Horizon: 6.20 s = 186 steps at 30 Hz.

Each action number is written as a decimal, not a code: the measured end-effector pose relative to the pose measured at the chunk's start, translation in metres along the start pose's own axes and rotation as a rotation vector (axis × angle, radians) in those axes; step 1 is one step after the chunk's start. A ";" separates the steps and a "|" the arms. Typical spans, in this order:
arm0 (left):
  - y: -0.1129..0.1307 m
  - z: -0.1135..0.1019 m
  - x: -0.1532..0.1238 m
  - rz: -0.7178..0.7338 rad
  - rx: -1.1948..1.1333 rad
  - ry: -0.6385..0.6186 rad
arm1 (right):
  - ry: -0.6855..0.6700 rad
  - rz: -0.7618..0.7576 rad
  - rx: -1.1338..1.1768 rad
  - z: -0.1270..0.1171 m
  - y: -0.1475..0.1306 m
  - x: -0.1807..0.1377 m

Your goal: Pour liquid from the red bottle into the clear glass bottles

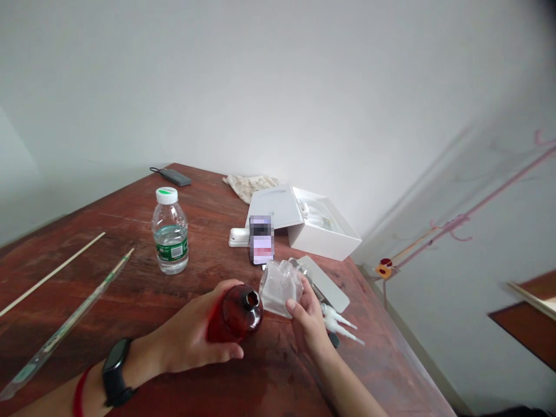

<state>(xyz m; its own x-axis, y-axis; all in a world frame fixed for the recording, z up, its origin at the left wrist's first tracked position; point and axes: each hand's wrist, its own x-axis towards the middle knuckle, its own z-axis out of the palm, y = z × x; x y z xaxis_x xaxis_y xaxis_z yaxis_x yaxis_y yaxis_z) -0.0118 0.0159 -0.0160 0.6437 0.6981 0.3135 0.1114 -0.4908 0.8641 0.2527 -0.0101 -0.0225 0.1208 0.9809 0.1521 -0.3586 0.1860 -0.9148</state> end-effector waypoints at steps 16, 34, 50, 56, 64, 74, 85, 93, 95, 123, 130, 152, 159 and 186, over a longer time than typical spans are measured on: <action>0.006 -0.003 0.003 -0.026 -0.093 -0.018 | -0.098 0.182 0.112 0.006 -0.011 -0.012; 0.003 -0.005 0.003 0.007 -0.052 -0.012 | -0.119 0.192 0.134 0.003 -0.011 -0.008; 0.000 -0.006 0.004 0.002 -0.055 -0.034 | -0.101 0.235 0.177 -0.003 -0.002 -0.008; 0.002 -0.004 0.002 -0.019 -0.074 -0.018 | -0.101 0.243 0.176 0.000 -0.003 -0.010; 0.002 -0.007 0.006 0.008 -0.055 -0.042 | -0.101 0.250 0.160 0.000 -0.004 -0.010; 0.010 -0.009 0.006 0.006 -0.105 -0.055 | -0.086 0.209 0.106 0.007 -0.011 -0.010; 0.008 -0.010 0.006 0.035 -0.077 -0.064 | -0.034 0.211 0.152 -0.002 -0.007 -0.009; 0.008 -0.010 0.006 0.021 -0.086 -0.074 | -0.074 0.214 0.200 -0.004 -0.008 -0.009; 0.007 -0.010 0.006 0.021 -0.088 -0.073 | -0.049 0.219 0.221 0.000 -0.008 -0.011; 0.006 -0.010 0.006 -0.007 -0.088 -0.088 | -0.117 0.241 0.236 -0.006 -0.004 -0.007; 0.009 -0.010 0.006 -0.008 -0.087 -0.083 | -0.071 0.230 0.223 0.001 -0.007 -0.009; 0.011 -0.011 0.007 0.006 -0.119 -0.095 | -0.089 0.270 0.220 -0.002 -0.008 -0.011; 0.010 -0.011 0.007 0.001 -0.117 -0.099 | -0.105 0.276 0.207 -0.004 -0.008 -0.010; 0.006 -0.006 0.003 0.045 -0.072 0.022 | -0.103 0.235 0.176 -0.018 -0.004 -0.008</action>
<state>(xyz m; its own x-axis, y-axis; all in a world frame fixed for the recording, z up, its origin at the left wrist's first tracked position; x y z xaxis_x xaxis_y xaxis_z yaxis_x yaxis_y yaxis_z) -0.0138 0.0182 -0.0080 0.6300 0.6878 0.3607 0.0278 -0.4840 0.8746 0.2699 -0.0203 -0.0265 -0.0756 0.9971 -0.0100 -0.5219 -0.0481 -0.8517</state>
